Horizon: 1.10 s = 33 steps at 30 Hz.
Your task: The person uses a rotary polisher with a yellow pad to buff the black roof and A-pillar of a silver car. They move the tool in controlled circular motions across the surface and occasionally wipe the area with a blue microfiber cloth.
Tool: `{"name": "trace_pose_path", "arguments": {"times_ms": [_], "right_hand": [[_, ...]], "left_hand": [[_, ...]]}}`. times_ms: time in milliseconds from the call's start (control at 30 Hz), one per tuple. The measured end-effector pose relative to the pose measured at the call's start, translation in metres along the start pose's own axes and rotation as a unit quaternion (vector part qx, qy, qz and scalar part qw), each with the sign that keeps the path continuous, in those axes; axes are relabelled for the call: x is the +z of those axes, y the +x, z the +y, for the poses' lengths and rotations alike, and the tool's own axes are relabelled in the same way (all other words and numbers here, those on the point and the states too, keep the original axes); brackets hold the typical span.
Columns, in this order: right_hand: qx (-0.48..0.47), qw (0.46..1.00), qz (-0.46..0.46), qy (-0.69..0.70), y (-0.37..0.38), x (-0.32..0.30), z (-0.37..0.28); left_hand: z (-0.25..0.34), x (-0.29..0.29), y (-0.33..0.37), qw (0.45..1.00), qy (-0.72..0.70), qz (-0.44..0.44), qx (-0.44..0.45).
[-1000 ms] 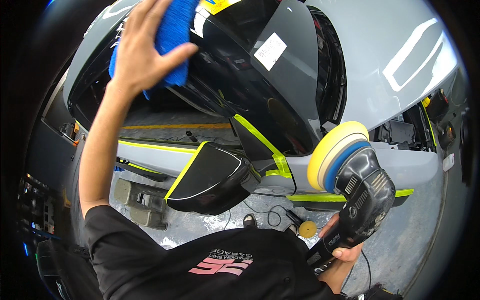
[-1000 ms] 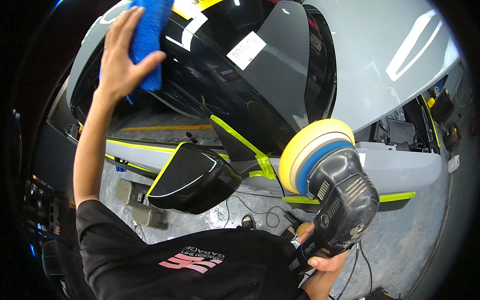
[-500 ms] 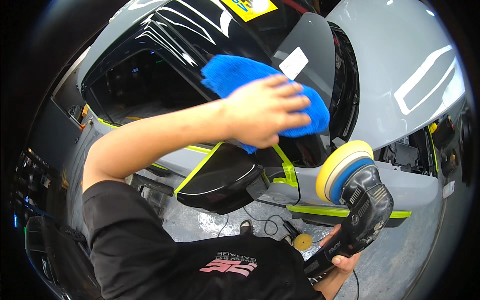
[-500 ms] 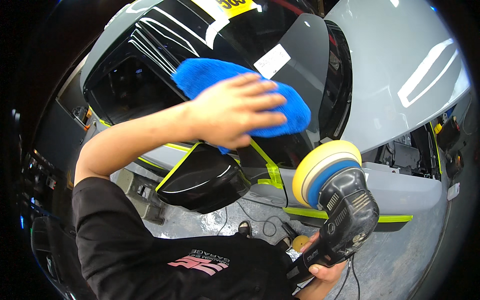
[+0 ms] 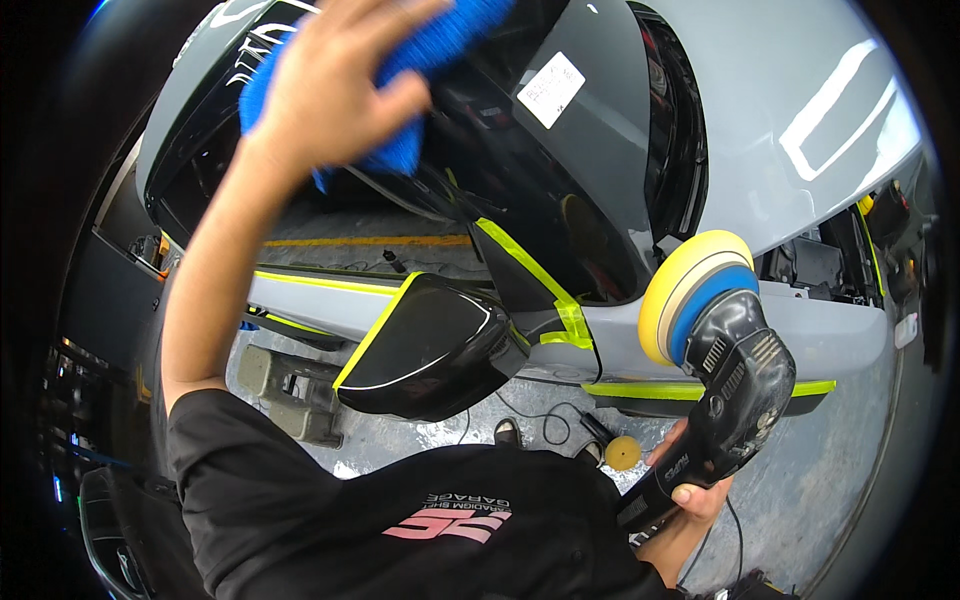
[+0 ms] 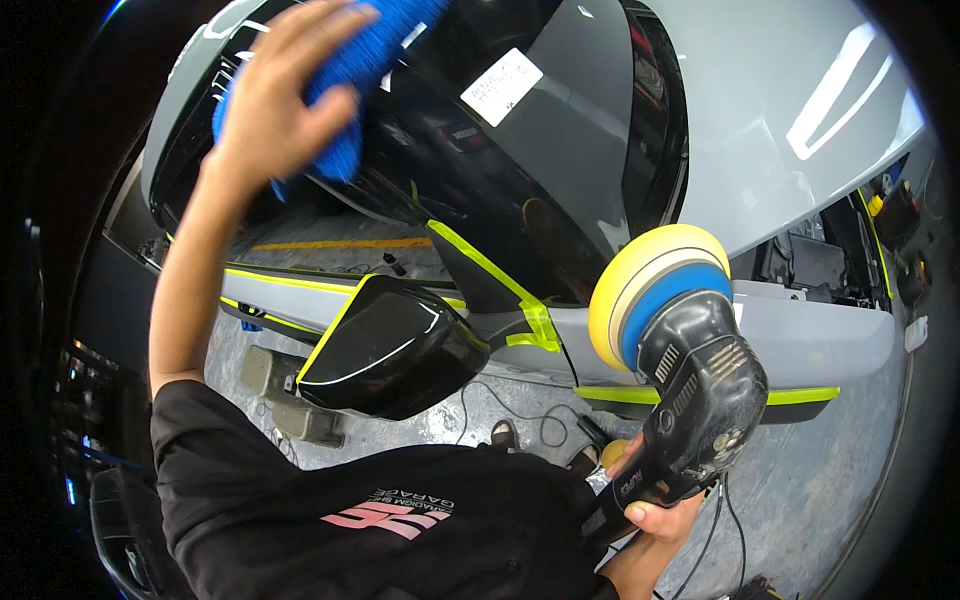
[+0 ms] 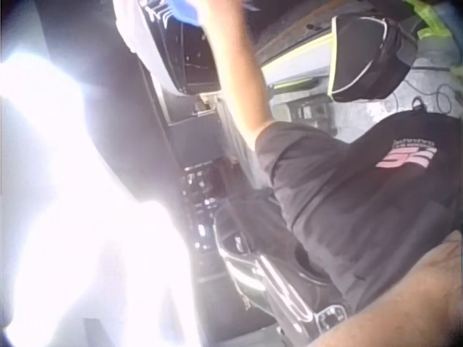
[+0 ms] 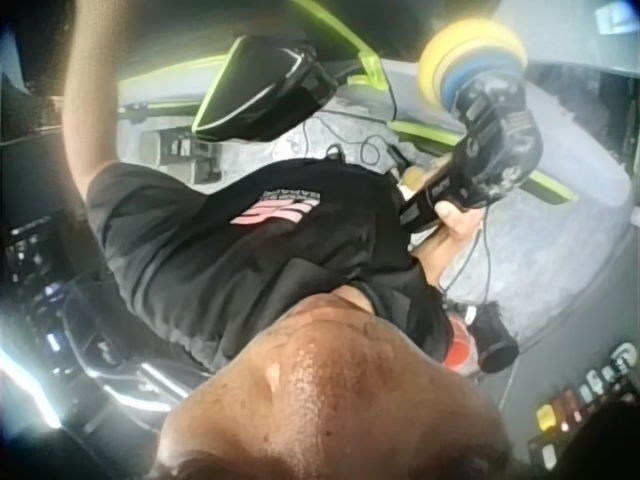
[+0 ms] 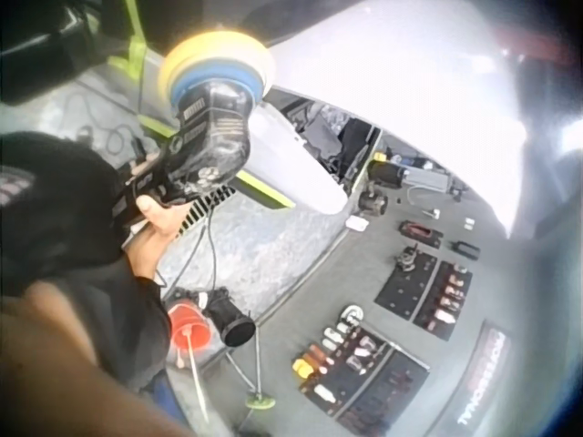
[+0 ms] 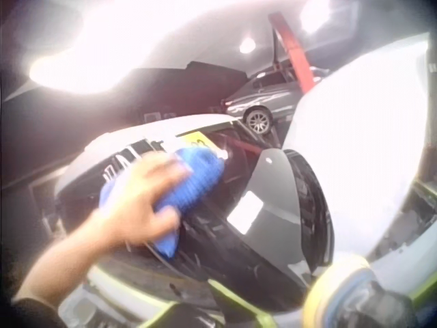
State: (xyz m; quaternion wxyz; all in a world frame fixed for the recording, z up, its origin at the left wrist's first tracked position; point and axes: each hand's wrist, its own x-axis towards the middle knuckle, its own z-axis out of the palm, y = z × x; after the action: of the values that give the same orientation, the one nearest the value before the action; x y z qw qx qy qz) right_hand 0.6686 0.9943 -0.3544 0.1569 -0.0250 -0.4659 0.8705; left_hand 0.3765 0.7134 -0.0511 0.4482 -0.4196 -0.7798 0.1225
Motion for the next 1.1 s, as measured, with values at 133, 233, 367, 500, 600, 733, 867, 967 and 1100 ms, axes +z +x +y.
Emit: {"name": "trace_pose_path", "arguments": {"times_ms": [133,233,367,500,600,733,867,967,1100], "right_hand": [[0.012,1.000,0.006,-0.001,0.000,0.005,-0.001],[0.018,1.000,0.001,-0.013,0.001,0.008,-0.003],[0.010,1.000,0.025,0.001,-0.002,0.018,-0.004],[0.005,1.000,0.012,-0.002,0.001,0.020,-0.007],[-0.001,1.000,0.012,-0.008,0.000,0.022,-0.010],[-0.005,0.999,0.021,-0.044,0.001,0.023,-0.007],[0.006,1.000,0.008,-0.015,-0.002,0.018,-0.009],[0.003,1.000,0.018,-0.004,-0.005,0.016,-0.008],[0.010,1.000,0.006,-0.014,-0.005,0.005,-0.003]], "left_hand": [[0.053,0.037,-0.035,0.973,-0.112,-0.057,0.192],[0.075,0.049,-0.041,0.946,-0.105,-0.072,0.299],[0.085,0.060,-0.042,0.932,-0.111,-0.012,0.346],[0.054,0.037,-0.034,0.945,-0.103,-0.008,0.312],[0.007,0.009,-0.021,0.965,-0.106,-0.012,0.242],[-0.072,-0.015,-0.027,0.990,-0.055,0.066,0.112],[-0.107,-0.037,-0.011,0.988,-0.065,0.114,-0.076],[-0.121,-0.033,0.008,0.933,-0.247,0.146,-0.216],[-0.092,-0.020,0.018,0.963,-0.153,0.118,-0.189]]}}
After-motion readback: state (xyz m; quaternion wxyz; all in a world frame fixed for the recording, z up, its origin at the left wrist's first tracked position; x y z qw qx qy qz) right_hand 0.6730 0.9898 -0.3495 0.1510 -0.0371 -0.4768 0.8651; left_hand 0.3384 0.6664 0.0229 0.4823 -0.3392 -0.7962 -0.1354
